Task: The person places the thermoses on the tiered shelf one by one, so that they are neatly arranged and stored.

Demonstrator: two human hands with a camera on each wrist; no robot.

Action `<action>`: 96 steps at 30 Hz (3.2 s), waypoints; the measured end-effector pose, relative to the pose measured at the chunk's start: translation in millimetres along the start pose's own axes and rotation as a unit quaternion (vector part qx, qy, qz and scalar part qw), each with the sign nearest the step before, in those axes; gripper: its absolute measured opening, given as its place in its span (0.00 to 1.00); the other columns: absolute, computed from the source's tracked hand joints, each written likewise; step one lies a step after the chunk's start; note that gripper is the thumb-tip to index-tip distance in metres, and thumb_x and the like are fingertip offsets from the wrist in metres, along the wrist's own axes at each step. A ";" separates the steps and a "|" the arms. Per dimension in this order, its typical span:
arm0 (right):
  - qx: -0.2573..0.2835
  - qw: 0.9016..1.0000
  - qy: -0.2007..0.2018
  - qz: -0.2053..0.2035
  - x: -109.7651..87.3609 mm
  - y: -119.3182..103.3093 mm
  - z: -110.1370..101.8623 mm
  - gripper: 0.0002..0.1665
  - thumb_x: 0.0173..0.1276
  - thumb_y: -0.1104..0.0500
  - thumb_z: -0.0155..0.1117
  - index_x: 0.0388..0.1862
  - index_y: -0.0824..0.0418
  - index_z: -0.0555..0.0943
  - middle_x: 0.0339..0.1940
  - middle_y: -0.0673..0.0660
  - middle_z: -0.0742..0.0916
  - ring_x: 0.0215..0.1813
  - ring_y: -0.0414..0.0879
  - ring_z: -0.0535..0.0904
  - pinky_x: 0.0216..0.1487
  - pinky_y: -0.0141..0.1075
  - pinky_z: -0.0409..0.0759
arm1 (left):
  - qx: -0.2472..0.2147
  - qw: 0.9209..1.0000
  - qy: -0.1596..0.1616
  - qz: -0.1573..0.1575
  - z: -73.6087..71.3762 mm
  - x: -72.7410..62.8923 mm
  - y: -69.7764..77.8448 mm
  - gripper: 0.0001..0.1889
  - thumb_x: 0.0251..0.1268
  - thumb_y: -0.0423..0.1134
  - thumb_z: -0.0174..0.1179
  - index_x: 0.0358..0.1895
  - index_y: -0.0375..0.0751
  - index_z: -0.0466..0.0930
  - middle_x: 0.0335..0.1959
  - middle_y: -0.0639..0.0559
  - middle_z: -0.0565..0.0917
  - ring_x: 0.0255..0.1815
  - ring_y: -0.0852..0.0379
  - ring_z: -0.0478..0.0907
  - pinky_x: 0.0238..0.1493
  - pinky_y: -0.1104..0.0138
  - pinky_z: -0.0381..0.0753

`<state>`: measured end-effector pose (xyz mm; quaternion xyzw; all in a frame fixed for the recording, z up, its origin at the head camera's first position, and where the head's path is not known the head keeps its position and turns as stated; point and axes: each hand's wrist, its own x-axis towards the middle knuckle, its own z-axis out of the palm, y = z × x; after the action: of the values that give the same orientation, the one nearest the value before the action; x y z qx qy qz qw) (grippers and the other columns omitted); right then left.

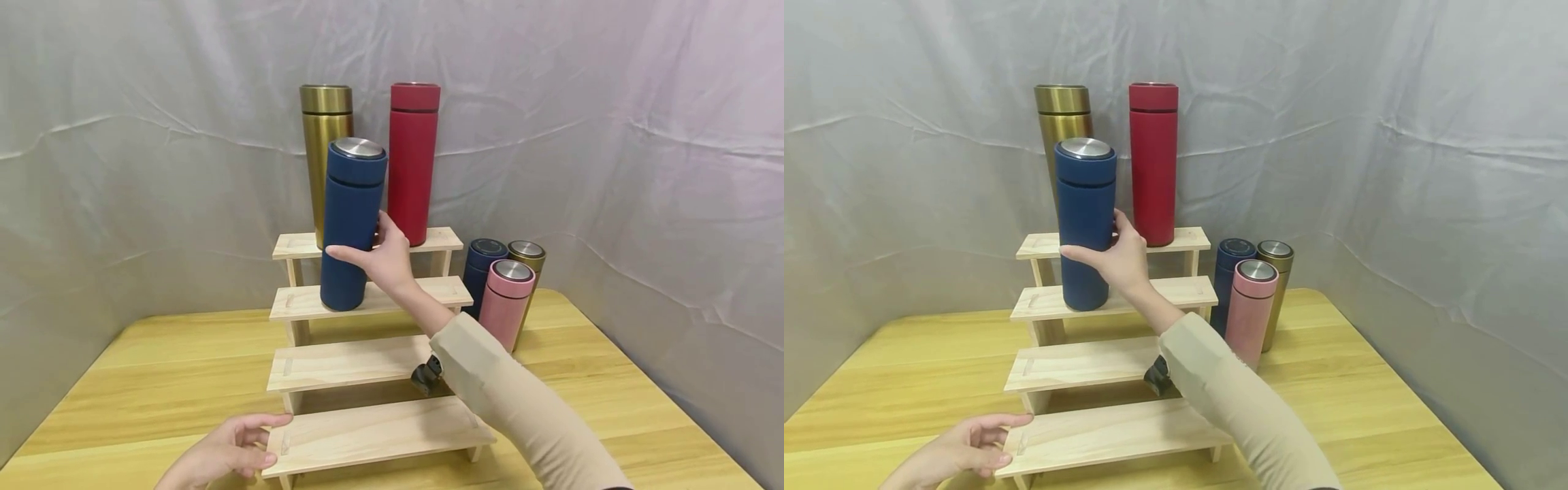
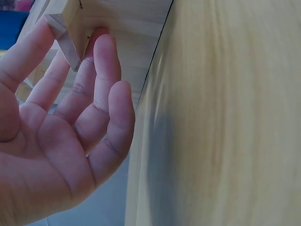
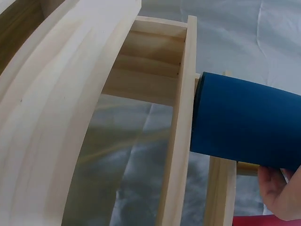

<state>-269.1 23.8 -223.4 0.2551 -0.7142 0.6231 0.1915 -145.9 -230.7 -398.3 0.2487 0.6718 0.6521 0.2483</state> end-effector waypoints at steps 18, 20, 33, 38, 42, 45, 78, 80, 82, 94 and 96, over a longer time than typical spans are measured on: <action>-0.036 0.998 -0.044 0.007 3.7 -4.6 9.8 0.42 0.48 0.53 0.72 0.62 0.57 0.65 0.47 0.54 0.80 0.42 0.46 0.76 0.42 0.37 0.76 | 0.006 1.000 0.004 -0.006 0.7 0.3 2.0 0.26 0.59 0.26 0.51 0.60 0.24 0.56 0.31 0.51 0.75 0.25 0.64 0.70 0.27 0.72 0.72; -0.039 0.998 -0.046 0.012 3.6 -5.1 9.4 0.42 0.49 0.53 0.72 0.62 0.57 0.65 0.47 0.54 0.80 0.42 0.46 0.76 0.42 0.37 0.76 | 0.007 1.000 0.005 -0.008 0.6 -0.1 1.7 0.27 0.59 0.27 0.51 0.61 0.23 0.55 0.31 0.52 0.75 0.25 0.64 0.69 0.27 0.72 0.72; -0.077 0.996 -0.029 0.027 5.6 -4.0 8.8 0.45 0.48 0.50 0.72 0.63 0.59 0.65 0.48 0.55 0.73 0.46 0.47 0.71 0.43 0.37 0.73 | -0.009 1.000 0.008 -0.023 1.7 -0.3 1.0 0.26 0.59 0.26 0.51 0.61 0.24 0.56 0.29 0.52 0.73 0.24 0.63 0.68 0.26 0.72 0.69; -0.069 0.996 -0.047 0.034 5.5 -3.6 8.1 0.44 0.50 0.51 0.71 0.64 0.60 0.63 0.51 0.55 0.75 0.47 0.48 0.72 0.44 0.38 0.73 | -0.007 1.000 0.011 -0.026 1.8 -0.7 1.5 0.27 0.59 0.27 0.51 0.61 0.24 0.55 0.29 0.52 0.73 0.25 0.63 0.68 0.27 0.72 0.70; -0.061 0.996 -0.060 0.038 5.1 -2.4 7.6 0.43 0.51 0.52 0.70 0.64 0.59 0.62 0.53 0.55 0.75 0.48 0.49 0.72 0.45 0.39 0.73 | -0.008 1.000 0.010 -0.025 2.2 -0.4 0.8 0.26 0.59 0.27 0.52 0.61 0.26 0.58 0.30 0.51 0.73 0.25 0.63 0.69 0.27 0.72 0.70; -0.060 0.995 -0.063 0.041 4.1 -1.6 6.7 0.44 0.51 0.53 0.70 0.65 0.59 0.61 0.54 0.56 0.75 0.49 0.49 0.72 0.46 0.39 0.73 | -0.014 1.000 0.005 -0.023 2.1 0.3 0.1 0.23 0.59 0.27 0.52 0.60 0.36 0.66 0.30 0.51 0.74 0.25 0.64 0.69 0.27 0.73 0.70; -0.001 0.997 -0.057 0.049 -26.5 10.7 -34.8 0.35 0.56 0.61 0.66 0.60 0.66 0.63 0.51 0.65 0.75 0.53 0.54 0.72 0.45 0.42 0.75 | -0.008 1.000 0.012 -0.014 2.2 -0.5 0.4 0.24 0.59 0.26 0.52 0.60 0.38 0.67 0.31 0.50 0.75 0.25 0.63 0.70 0.26 0.72 0.70; 0.004 0.997 -0.057 0.046 -28.9 11.3 -37.5 0.34 0.56 0.62 0.65 0.60 0.67 0.63 0.51 0.65 0.75 0.52 0.54 0.72 0.44 0.42 0.75 | -0.005 1.000 0.014 -0.013 2.2 -0.7 0.3 0.24 0.59 0.26 0.52 0.60 0.36 0.66 0.31 0.50 0.75 0.26 0.63 0.70 0.26 0.72 0.70; 0.007 0.997 -0.057 0.042 -31.1 12.1 -40.0 0.33 0.56 0.63 0.65 0.59 0.67 0.64 0.50 0.66 0.76 0.51 0.54 0.73 0.45 0.42 0.75 | -0.005 1.000 0.015 -0.014 2.2 -0.8 0.3 0.24 0.59 0.26 0.52 0.60 0.37 0.66 0.31 0.50 0.75 0.26 0.63 0.70 0.26 0.72 0.71; -0.008 0.997 -0.058 0.041 -44.2 11.6 -54.7 0.26 0.57 0.64 0.63 0.55 0.68 0.68 0.48 0.61 0.78 0.52 0.50 0.72 0.49 0.46 0.70 | 0.004 1.000 0.020 -0.018 1.9 -1.6 -0.1 0.24 0.59 0.26 0.52 0.61 0.30 0.63 0.33 0.48 0.76 0.27 0.62 0.71 0.27 0.71 0.72; -0.011 0.997 -0.059 0.044 -46.9 10.6 -57.0 0.25 0.57 0.64 0.63 0.54 0.67 0.69 0.48 0.61 0.78 0.52 0.50 0.72 0.47 0.44 0.72 | 0.002 1.000 0.020 -0.017 1.8 -1.7 -0.5 0.24 0.59 0.26 0.52 0.61 0.33 0.65 0.33 0.48 0.76 0.27 0.62 0.71 0.27 0.71 0.72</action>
<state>-240.7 87.0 -251.0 0.2573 -0.7418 0.6066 0.1245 -143.5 -230.5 -398.8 0.2245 0.6820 0.6514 0.2452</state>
